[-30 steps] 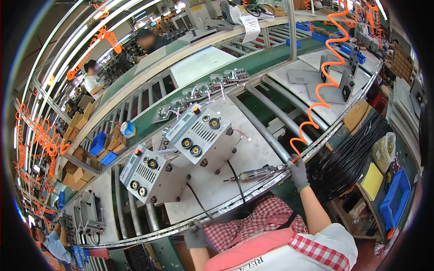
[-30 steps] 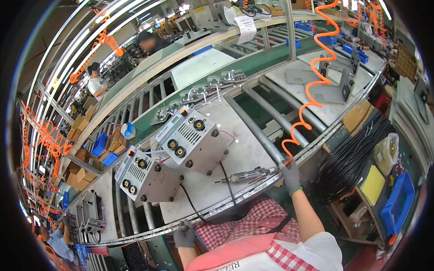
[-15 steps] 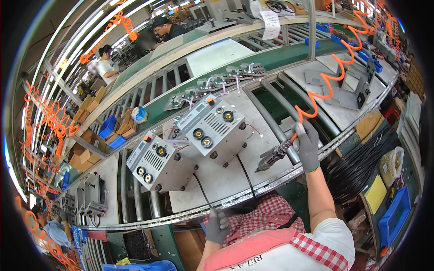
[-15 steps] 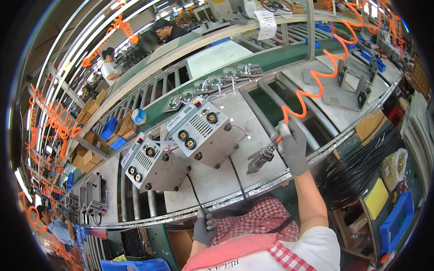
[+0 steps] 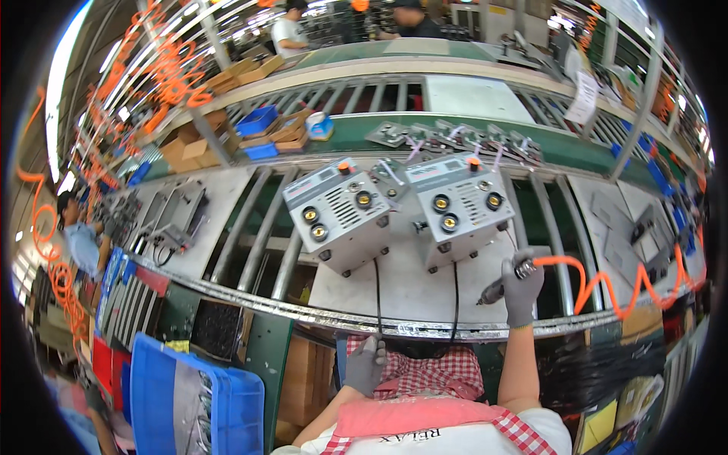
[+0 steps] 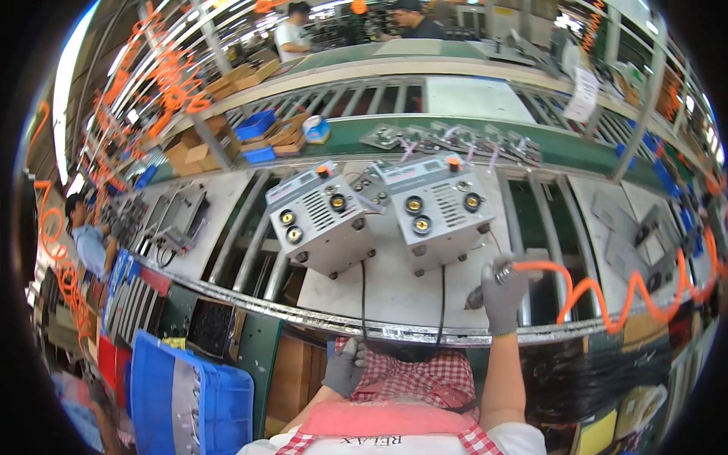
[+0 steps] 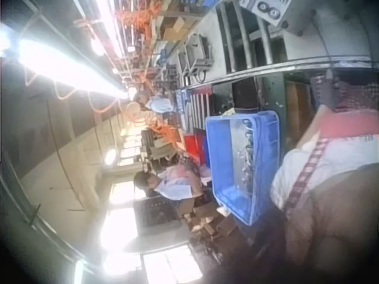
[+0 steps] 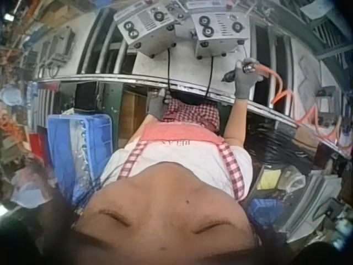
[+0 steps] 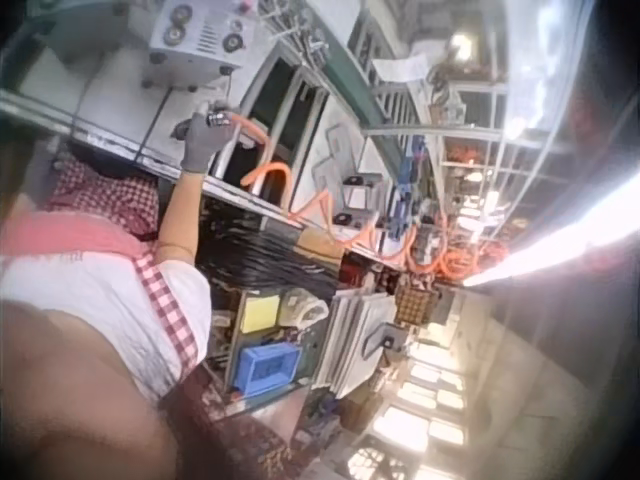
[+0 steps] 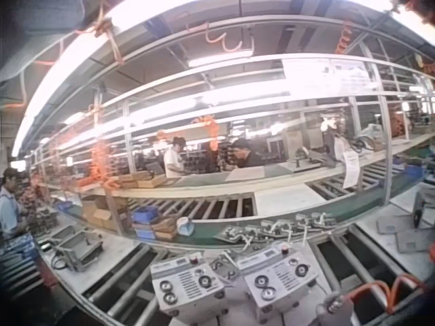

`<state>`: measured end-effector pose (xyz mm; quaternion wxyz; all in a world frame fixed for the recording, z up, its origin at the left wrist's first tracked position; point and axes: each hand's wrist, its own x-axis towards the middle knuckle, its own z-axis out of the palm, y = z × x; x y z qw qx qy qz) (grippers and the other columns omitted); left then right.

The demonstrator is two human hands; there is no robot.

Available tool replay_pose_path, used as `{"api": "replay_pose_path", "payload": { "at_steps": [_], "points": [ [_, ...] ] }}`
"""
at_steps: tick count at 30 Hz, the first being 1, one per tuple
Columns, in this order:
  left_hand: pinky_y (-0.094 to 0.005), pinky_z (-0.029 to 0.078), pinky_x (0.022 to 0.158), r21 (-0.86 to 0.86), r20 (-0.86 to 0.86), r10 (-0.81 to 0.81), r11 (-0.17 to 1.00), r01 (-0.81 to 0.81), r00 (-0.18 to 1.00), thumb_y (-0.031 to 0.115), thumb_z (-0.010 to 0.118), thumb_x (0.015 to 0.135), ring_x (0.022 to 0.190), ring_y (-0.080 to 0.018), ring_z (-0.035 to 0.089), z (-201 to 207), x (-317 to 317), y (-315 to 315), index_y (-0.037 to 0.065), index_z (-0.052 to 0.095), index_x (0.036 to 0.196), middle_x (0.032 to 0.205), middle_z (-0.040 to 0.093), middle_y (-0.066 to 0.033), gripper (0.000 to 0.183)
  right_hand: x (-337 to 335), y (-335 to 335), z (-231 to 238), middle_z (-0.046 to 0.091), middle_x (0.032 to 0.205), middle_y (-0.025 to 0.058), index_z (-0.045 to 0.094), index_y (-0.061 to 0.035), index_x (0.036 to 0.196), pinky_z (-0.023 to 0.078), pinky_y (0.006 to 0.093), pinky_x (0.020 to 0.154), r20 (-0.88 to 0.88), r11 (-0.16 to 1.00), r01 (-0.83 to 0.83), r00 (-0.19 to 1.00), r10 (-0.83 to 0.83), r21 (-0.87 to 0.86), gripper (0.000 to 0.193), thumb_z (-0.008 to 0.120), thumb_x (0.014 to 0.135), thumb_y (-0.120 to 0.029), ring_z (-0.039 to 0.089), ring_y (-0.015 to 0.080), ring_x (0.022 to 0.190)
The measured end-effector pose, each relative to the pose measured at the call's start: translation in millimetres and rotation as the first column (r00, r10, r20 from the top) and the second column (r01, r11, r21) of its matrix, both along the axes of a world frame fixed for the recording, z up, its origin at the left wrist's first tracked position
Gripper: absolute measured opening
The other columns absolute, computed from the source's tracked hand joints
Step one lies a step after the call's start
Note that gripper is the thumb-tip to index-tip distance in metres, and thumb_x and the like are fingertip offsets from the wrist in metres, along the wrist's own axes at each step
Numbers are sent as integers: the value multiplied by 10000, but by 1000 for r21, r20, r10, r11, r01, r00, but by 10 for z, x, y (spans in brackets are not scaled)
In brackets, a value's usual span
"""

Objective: The person uses a pneumatic screwdriver to fasten screws into metal electronic enclosures on a factory assembly line. They retrieve units from a blue bin, secure them to a jig, and perform the assembly task repeatedly.

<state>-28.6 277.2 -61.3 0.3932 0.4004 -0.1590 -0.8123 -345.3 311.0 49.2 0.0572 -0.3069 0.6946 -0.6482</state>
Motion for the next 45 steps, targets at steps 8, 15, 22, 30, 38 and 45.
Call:
{"api": "replay_pose_path", "payload": {
  "at_steps": [8, 15, 22, 30, 38, 45],
  "points": [
    [-162, 363, 476, -1, 85, -135, 991, 135, 987, 386, 599, 919, 599, -44, 451, 161, -43, -36, 20, 580, 1034, 791, 533, -6, 384, 195, 88, -1115, 519, 1047, 87, 304, -66, 1372, 518, 247, 508, -187, 966, -108, 980, 64, -233, 701, 596, 758, 103, 554, 117, 671],
    [-179, 321, 431, 80, -54, -127, 988, 131, 990, 453, 573, 916, 546, -52, 396, 251, -319, 43, 21, 559, 971, 716, 475, 15, 436, 269, 31, -841, 539, 833, 77, 468, -28, 1125, 388, 234, 379, 268, 879, 7, 953, 138, -477, 413, 538, 723, 34, 492, 109, 490],
    [-172, 302, 411, 170, -60, -352, 919, 357, 934, 421, 572, 927, 525, -46, 375, 441, -647, -44, 43, 572, 974, 722, 482, 29, 381, 1160, 156, 342, 511, 925, 123, 447, -8, 1146, 431, 271, 457, 92, 620, -226, 895, 437, -751, 418, 519, 781, -201, 439, 121, 442],
    [-166, 287, 377, 167, -277, -225, 946, 278, 934, 418, 601, 909, 481, -26, 379, 616, -606, -95, 36, 567, 963, 709, 490, 32, 387, 1431, 29, 294, 511, 909, 150, 412, -48, 1203, 431, 302, 418, 55, 493, -363, 760, 647, -791, 445, 563, 806, -179, 448, 153, 422],
    [-162, 342, 411, 23, -273, -117, 991, 128, 955, 330, 503, 979, 507, -35, 418, 663, -505, -137, 14, 567, 1044, 765, 547, 3, 329, 1529, -136, 348, 495, 838, 121, 481, -15, 1130, 439, 302, 483, -43, 460, -437, 759, 649, -773, 389, 522, 804, -223, 452, 126, 455],
    [-178, 374, 446, -195, -232, -294, 948, 252, 927, 497, 472, 953, 573, -39, 461, 734, -406, -207, 60, 571, 1115, 819, 577, -6, 476, 1513, -261, 477, 504, 929, 144, 428, -30, 1262, 422, 308, 480, -121, 331, -541, 638, 760, -773, 508, 617, 826, -208, 447, 143, 488]
  ]
}}
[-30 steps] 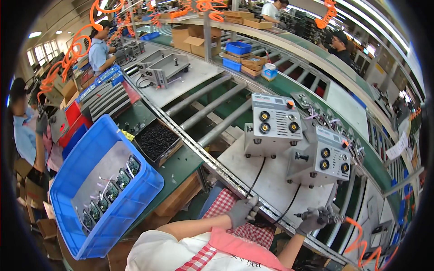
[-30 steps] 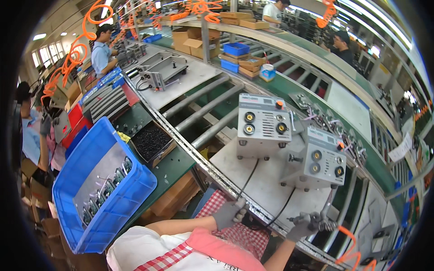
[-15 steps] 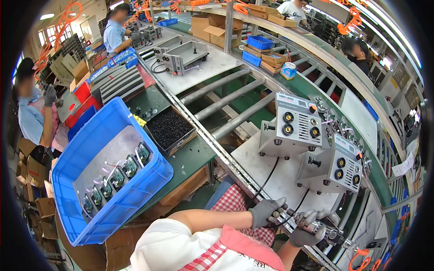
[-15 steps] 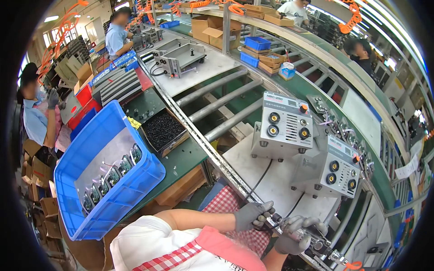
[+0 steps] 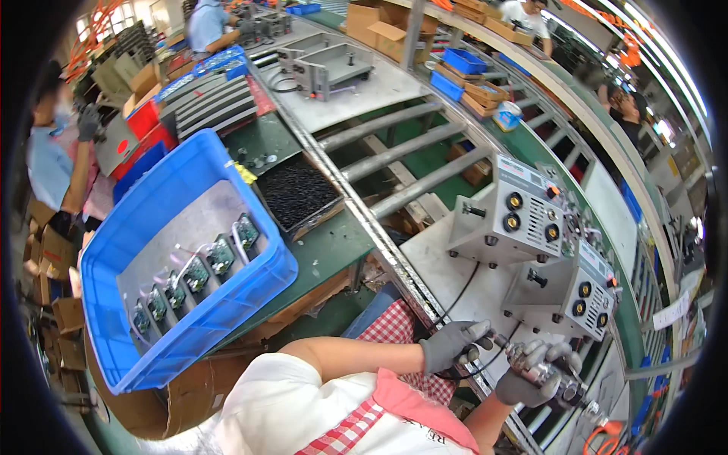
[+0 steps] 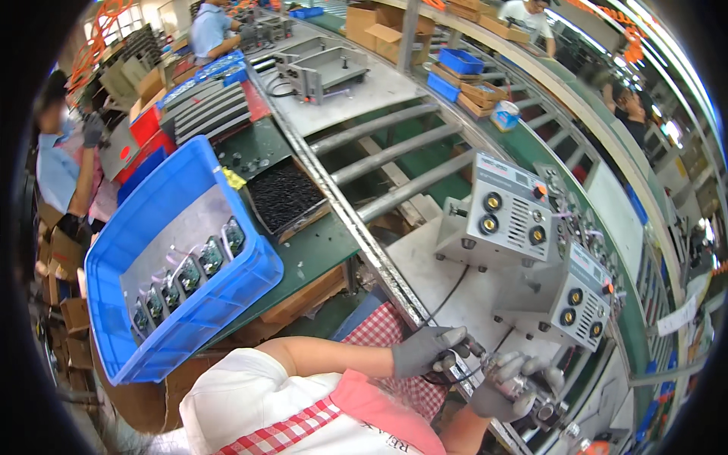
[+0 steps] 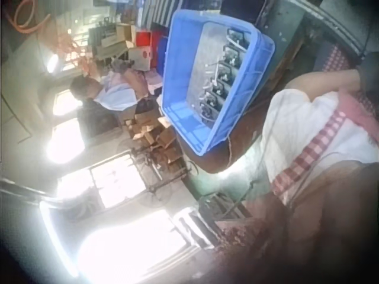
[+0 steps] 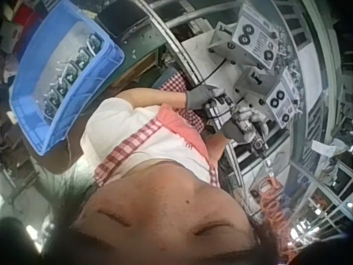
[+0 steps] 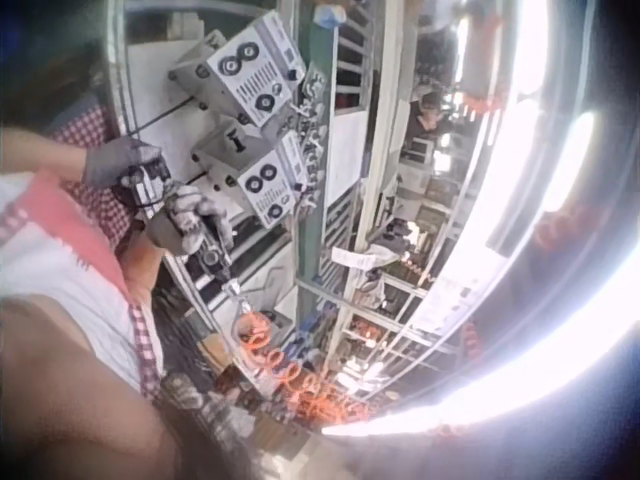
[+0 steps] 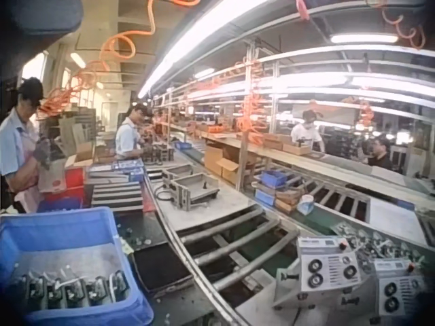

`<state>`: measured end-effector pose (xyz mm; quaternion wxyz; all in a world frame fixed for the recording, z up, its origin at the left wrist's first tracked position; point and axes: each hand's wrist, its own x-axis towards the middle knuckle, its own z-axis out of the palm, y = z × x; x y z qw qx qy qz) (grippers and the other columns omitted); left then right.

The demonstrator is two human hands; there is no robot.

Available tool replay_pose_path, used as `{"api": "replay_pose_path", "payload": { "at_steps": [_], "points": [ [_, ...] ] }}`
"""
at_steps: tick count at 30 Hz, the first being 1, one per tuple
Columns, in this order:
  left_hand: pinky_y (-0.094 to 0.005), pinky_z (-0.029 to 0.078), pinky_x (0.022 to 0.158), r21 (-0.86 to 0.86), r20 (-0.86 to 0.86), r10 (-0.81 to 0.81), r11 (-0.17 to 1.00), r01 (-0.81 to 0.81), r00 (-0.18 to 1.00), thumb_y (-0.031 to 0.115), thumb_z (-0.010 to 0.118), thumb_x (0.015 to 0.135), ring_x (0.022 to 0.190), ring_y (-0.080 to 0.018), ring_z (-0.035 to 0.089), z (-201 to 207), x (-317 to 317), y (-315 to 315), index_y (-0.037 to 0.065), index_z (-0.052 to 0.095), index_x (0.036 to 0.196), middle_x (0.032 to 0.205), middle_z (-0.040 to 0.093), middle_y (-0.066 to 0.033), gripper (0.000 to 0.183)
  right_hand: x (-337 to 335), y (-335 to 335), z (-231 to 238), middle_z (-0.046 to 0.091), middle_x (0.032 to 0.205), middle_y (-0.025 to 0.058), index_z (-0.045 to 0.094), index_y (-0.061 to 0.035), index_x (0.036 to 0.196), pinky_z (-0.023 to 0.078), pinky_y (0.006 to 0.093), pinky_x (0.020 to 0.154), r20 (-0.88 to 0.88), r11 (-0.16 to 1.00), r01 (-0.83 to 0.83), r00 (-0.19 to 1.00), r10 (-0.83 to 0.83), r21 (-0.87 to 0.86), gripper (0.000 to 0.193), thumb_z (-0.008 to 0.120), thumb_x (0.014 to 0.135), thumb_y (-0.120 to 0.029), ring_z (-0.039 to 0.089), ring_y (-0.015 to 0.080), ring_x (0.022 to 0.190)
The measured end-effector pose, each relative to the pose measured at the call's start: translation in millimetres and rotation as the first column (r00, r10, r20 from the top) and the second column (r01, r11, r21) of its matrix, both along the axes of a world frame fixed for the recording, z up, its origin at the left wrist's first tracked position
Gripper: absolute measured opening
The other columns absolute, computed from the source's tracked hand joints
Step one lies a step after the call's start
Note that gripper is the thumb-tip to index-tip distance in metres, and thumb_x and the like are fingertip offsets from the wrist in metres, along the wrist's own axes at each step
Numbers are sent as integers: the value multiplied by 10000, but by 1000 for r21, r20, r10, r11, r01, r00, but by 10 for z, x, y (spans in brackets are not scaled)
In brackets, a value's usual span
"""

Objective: The person uses a pneumatic screwdriver to fasten screws into metal electronic enclosures on a factory assembly line. They retrieve units from a blue bin, secure them to a jig, and perform the assembly task repeatedly.

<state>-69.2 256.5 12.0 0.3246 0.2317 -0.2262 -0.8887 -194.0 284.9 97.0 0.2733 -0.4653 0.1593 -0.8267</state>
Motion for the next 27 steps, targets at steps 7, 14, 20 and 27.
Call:
{"api": "replay_pose_path", "payload": {
  "at_steps": [7, 14, 20, 27],
  "points": [
    [-221, 349, 577, -193, 189, 402, 910, -368, 896, 311, 513, 939, 635, -73, 407, 342, 551, -524, 84, 612, 943, 717, 468, 31, 247, -139, -587, 927, 455, 876, 83, 449, -96, 1161, 424, 347, 542, -110, 974, -222, 968, 227, 55, 448, 587, 810, -336, 440, 139, 501],
    [-223, 392, 634, -585, 161, 763, 585, -563, 626, 308, 646, 858, 709, -70, 435, 923, 532, -1493, -2, 513, 1126, 870, 483, 8, 431, -74, -1424, 1492, 490, 857, 58, 488, -122, 1082, 404, 338, 544, -194, 959, -255, 942, 274, 121, 255, 451, 883, -276, 419, 127, 471],
    [-261, 468, 775, -566, 15, 504, 716, -409, 863, 254, 648, 838, 876, -121, 576, 812, 272, -1938, -42, 558, 1153, 1009, 618, -77, 442, 246, -1989, 1516, 561, 792, 114, 483, 6, 1001, 551, 314, 521, -159, 998, -49, 986, 56, 44, 178, 503, 830, -38, 592, 151, 536],
    [-263, 478, 772, -616, 71, 532, 689, -383, 844, 194, 598, 847, 863, -125, 592, 771, 240, -1934, -40, 599, 1093, 982, 637, -72, 339, 305, -2174, 1438, 564, 774, 107, 496, -8, 985, 537, 309, 516, -231, 991, 20, 973, 11, 132, 173, 538, 821, -46, 577, 146, 512]
  ]
}}
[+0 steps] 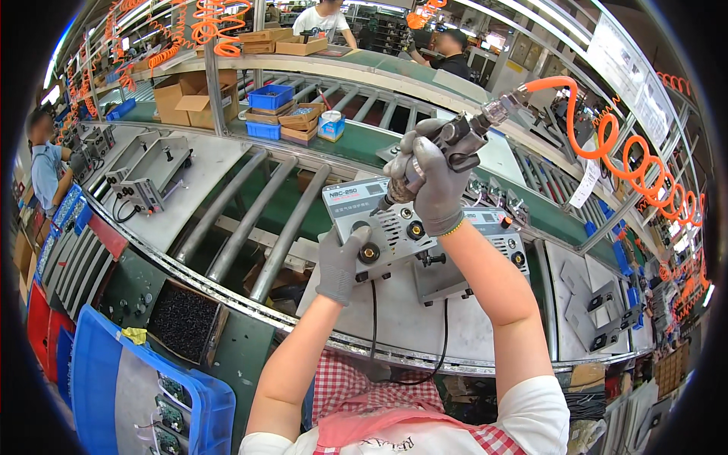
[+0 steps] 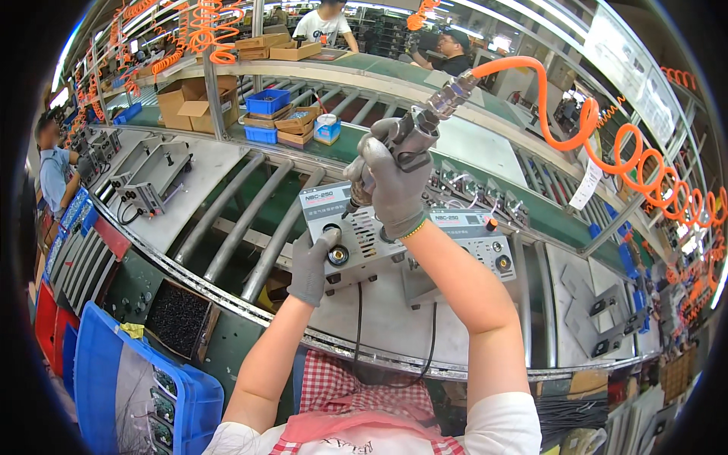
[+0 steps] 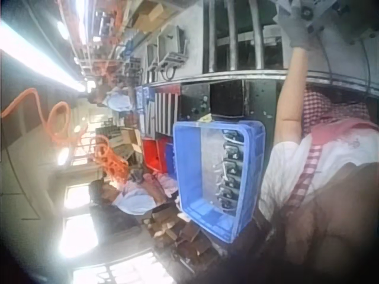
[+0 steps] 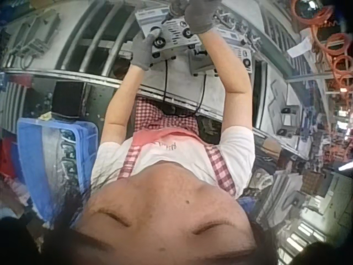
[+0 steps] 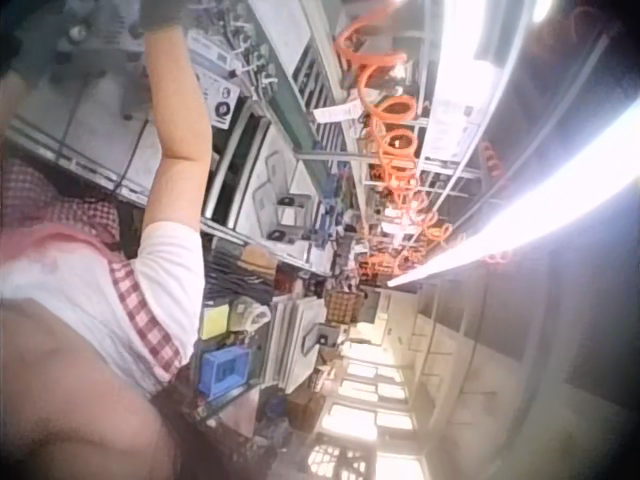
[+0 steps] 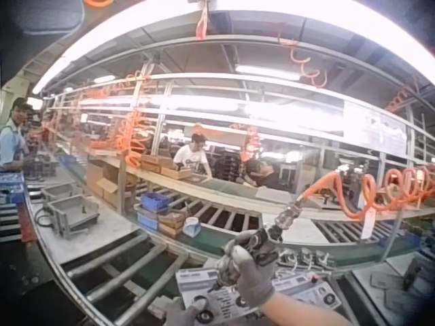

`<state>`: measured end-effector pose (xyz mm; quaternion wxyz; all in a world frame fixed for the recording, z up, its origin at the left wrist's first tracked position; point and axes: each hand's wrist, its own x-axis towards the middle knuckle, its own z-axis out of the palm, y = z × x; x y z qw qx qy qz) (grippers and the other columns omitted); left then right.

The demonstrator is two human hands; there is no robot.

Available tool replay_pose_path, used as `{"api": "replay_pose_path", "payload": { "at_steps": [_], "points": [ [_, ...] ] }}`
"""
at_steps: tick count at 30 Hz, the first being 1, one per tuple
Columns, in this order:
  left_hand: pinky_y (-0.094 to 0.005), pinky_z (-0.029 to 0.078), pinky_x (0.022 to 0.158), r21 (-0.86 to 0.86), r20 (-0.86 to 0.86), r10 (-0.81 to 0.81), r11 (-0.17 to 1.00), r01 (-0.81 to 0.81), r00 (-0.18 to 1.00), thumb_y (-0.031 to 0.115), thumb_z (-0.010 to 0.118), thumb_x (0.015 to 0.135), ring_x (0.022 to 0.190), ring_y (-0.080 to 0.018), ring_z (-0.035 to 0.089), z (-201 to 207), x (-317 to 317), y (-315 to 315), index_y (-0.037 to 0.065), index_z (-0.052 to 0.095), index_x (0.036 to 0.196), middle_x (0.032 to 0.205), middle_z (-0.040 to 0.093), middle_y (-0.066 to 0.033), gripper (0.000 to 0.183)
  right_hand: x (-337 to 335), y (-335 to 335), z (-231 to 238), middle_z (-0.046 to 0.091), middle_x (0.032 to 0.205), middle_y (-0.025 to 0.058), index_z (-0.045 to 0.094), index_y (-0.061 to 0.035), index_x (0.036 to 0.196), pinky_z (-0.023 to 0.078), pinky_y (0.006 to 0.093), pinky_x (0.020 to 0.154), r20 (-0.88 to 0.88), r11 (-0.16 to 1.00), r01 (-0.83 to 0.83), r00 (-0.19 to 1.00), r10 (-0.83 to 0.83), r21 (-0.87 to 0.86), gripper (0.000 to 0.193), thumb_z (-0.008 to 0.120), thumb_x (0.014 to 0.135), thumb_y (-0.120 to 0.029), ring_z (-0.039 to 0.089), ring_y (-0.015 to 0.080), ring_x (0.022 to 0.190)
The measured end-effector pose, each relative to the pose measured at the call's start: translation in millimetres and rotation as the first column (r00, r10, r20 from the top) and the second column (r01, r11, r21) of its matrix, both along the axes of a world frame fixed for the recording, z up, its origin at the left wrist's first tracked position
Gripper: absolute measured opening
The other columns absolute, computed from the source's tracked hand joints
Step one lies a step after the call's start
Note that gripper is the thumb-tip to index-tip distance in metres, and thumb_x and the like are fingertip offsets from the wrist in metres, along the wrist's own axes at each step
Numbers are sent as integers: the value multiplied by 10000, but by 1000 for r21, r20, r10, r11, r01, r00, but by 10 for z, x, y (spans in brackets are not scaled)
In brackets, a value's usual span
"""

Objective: The person uses a pneumatic screwdriver to fasten screws into metal electronic enclosures on a factory assembly line. They retrieve units from a blue bin, secure them to a jig, and perform the assembly task repeatedly.

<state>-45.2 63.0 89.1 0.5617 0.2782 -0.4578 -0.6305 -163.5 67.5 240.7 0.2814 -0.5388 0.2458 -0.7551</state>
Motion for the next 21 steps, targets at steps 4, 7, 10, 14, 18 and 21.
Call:
{"api": "replay_pose_path", "payload": {
  "at_steps": [4, 7, 10, 14, 18, 21],
  "points": [
    [-258, 477, 749, -24, 1, 68, 997, -68, 998, 192, 595, 845, 838, -120, 587, -32, -7, -17, -42, 604, 1069, 951, 636, -69, 325, 29, -91, -53, 563, 790, 124, 489, -8, 1014, 555, 343, 538, -102, 999, 24, 995, -22, 26, 194, 523, 832, -67, 567, 156, 514],
    [-257, 477, 739, 11, -33, 67, 998, -67, 997, 187, 594, 842, 829, -115, 584, 21, -36, 6, -43, 600, 1069, 949, 635, -69, 323, 39, -136, -64, 565, 770, 116, 490, 3, 994, 550, 338, 530, -117, 999, 26, 993, -23, 21, 181, 521, 831, -69, 565, 157, 507],
    [-257, 467, 783, 30, -42, 45, 999, -44, 998, 162, 617, 831, 888, -133, 590, -32, -41, -45, -31, 593, 1113, 997, 648, -90, 343, 16, -185, -37, 561, 707, 97, 509, 7, 919, 540, 324, 525, -128, 999, 11, 992, -6, 37, 126, 522, 827, -78, 568, 156, 505],
    [-259, 470, 777, 34, -51, 71, 997, -69, 996, 159, 611, 835, 878, -136, 594, -14, -29, -29, -33, 594, 1112, 998, 647, -92, 338, 57, -196, -15, 557, 668, 83, 524, 3, 863, 522, 298, 507, -147, 998, 28, 989, -20, 48, 111, 528, 827, -103, 577, 155, 499],
    [-260, 474, 759, 41, -68, 73, 997, -71, 995, 180, 615, 846, 862, -132, 595, -44, -60, -41, -25, 591, 1107, 984, 646, -83, 332, 68, -231, -32, 570, 681, 85, 537, 9, 888, 496, 281, 479, -138, 999, 35, 990, -32, 22, 141, 538, 831, -120, 591, 161, 501],
    [-263, 478, 723, 168, -367, -5, 983, 71, 930, 226, 625, 862, 823, -129, 588, 23, -16, -36, 0, 591, 1050, 926, 630, -58, 295, 59, -202, 28, 587, 697, 91, 548, 8, 918, 480, 271, 461, -100, 997, 79, 992, -78, 2, 165, 543, 835, -133, 596, 166, 489]
  ]
}}
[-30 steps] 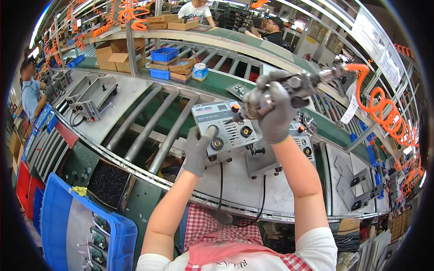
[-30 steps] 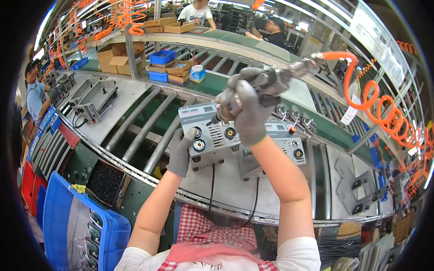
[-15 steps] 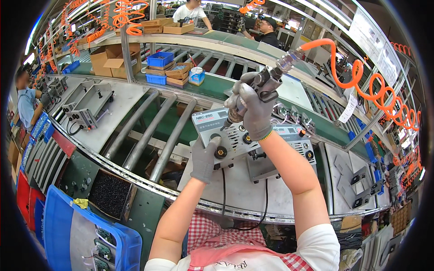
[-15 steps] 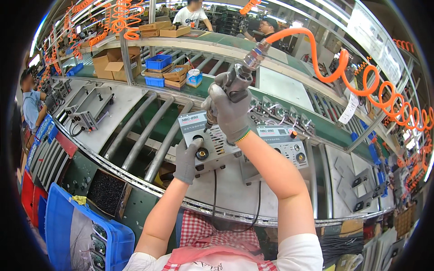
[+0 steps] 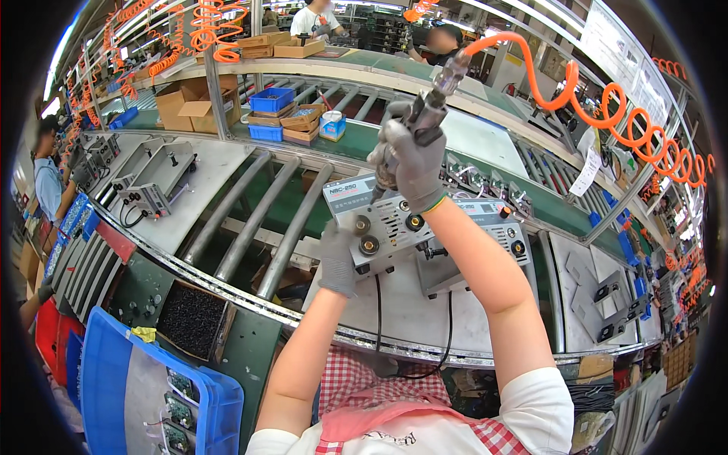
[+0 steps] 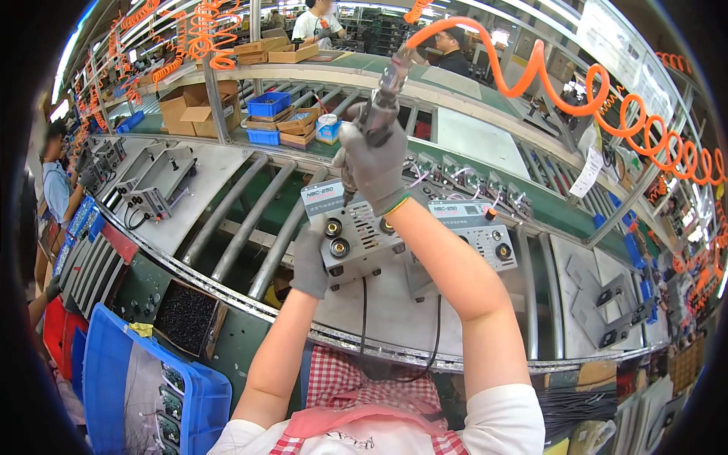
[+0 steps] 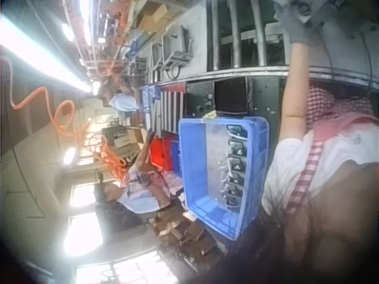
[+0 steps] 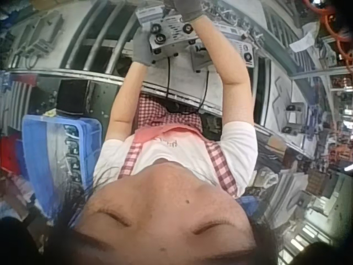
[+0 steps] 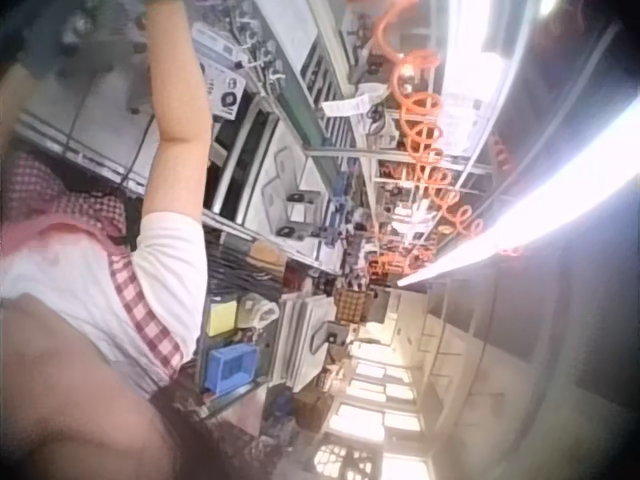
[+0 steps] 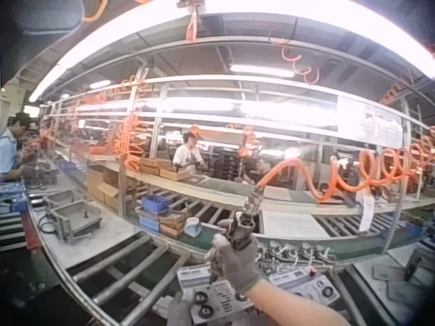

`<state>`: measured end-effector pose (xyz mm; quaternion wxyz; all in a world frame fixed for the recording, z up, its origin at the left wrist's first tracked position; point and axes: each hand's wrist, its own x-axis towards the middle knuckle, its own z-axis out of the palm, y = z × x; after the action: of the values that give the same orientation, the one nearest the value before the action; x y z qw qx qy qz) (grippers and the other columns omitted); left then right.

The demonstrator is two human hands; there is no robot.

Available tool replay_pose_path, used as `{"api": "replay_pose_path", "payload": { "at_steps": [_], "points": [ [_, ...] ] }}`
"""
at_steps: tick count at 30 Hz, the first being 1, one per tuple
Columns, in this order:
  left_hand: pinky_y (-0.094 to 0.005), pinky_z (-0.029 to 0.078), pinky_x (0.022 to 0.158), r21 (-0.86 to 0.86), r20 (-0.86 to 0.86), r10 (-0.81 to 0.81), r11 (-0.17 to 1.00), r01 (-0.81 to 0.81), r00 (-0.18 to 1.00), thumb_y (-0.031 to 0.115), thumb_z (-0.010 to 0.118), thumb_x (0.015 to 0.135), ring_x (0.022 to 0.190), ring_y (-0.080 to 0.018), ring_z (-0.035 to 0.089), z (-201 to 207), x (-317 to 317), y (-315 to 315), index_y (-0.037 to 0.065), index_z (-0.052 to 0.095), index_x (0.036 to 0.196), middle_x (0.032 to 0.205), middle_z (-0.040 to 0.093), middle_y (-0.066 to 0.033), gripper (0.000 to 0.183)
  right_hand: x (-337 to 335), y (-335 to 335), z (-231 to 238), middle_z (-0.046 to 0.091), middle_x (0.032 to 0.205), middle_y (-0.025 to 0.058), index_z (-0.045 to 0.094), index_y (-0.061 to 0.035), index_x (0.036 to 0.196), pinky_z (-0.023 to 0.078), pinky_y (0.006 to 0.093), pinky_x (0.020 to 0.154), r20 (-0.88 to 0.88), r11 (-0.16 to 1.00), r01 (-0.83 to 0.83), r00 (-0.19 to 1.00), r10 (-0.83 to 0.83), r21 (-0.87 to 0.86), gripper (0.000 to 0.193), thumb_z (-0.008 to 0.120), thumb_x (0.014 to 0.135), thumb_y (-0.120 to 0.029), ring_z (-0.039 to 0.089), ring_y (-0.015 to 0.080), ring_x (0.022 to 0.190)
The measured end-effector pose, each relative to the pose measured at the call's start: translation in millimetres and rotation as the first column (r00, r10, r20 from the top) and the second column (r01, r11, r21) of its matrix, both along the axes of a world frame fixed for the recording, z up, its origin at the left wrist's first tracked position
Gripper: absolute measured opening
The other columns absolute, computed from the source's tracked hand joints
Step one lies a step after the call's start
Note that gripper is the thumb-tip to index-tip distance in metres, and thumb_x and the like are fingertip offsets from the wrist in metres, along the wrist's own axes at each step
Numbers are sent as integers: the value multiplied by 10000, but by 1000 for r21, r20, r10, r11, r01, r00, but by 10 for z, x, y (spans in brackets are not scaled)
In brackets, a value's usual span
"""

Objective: The person uses a pneumatic screwdriver to fasten screws into metal electronic enclosures on a factory assembly line. They retrieve units from a blue bin, secure them to a jig, and perform the assembly task repeatedly.

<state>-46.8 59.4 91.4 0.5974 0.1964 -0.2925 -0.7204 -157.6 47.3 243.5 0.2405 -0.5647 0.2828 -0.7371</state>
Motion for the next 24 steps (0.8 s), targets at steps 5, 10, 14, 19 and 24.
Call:
{"api": "replay_pose_path", "payload": {
  "at_steps": [5, 10, 14, 19, 24],
  "points": [
    [-261, 514, 743, 75, -84, -38, 996, 44, 996, -31, 452, 839, 879, -178, 590, -873, 676, -121, -40, 528, 1034, 909, 571, -86, 209, -97, 519, 425, 577, 795, 122, 456, -17, 1175, 464, 299, 487, 126, 999, -34, 992, 33, 4, 355, 500, 881, -212, 494, 143, 459],
    [-314, 517, 920, 381, -25, 159, 914, -138, 987, -45, 332, 908, 1139, -323, 538, -623, 553, 646, -132, 316, 1288, 1241, 475, -283, 390, -419, 1141, 516, 544, 777, 107, 521, -14, 1105, 463, 335, 513, 139, 977, -211, 968, 211, -15, 328, 442, 904, -262, 476, 146, 477],
    [-304, 526, 902, 337, -105, -159, 923, 185, 982, 164, 350, 1007, 1136, -296, 549, -540, 309, 1059, -65, 323, 1337, 1315, 463, -247, 402, -465, 1522, 331, 541, 861, 124, 525, -60, 1201, 417, 325, 444, 181, 975, -187, 961, 207, -122, 388, 416, 908, -291, 432, 125, 443],
    [-302, 543, 859, 240, -402, -423, 807, 539, 812, 247, 346, 1022, 1062, -235, 579, -58, -172, 1277, -17, 384, 1304, 1295, 504, -154, 388, -600, 1873, -23, 545, 907, 134, 489, -75, 1232, 462, 356, 504, 135, 962, -226, 960, 247, -150, 409, 470, 888, -296, 482, 154, 483],
    [-291, 560, 823, 183, -445, -539, 727, 662, 715, 298, 351, 1025, 962, -167, 608, 179, -524, 1445, -10, 441, 1286, 1232, 559, -113, 413, -765, 2178, -166, 561, 948, 114, 455, -132, 1220, 529, 419, 673, 138, 956, -280, 947, 290, -91, 426, 637, 845, -217, 604, 200, 651]
  ]
}}
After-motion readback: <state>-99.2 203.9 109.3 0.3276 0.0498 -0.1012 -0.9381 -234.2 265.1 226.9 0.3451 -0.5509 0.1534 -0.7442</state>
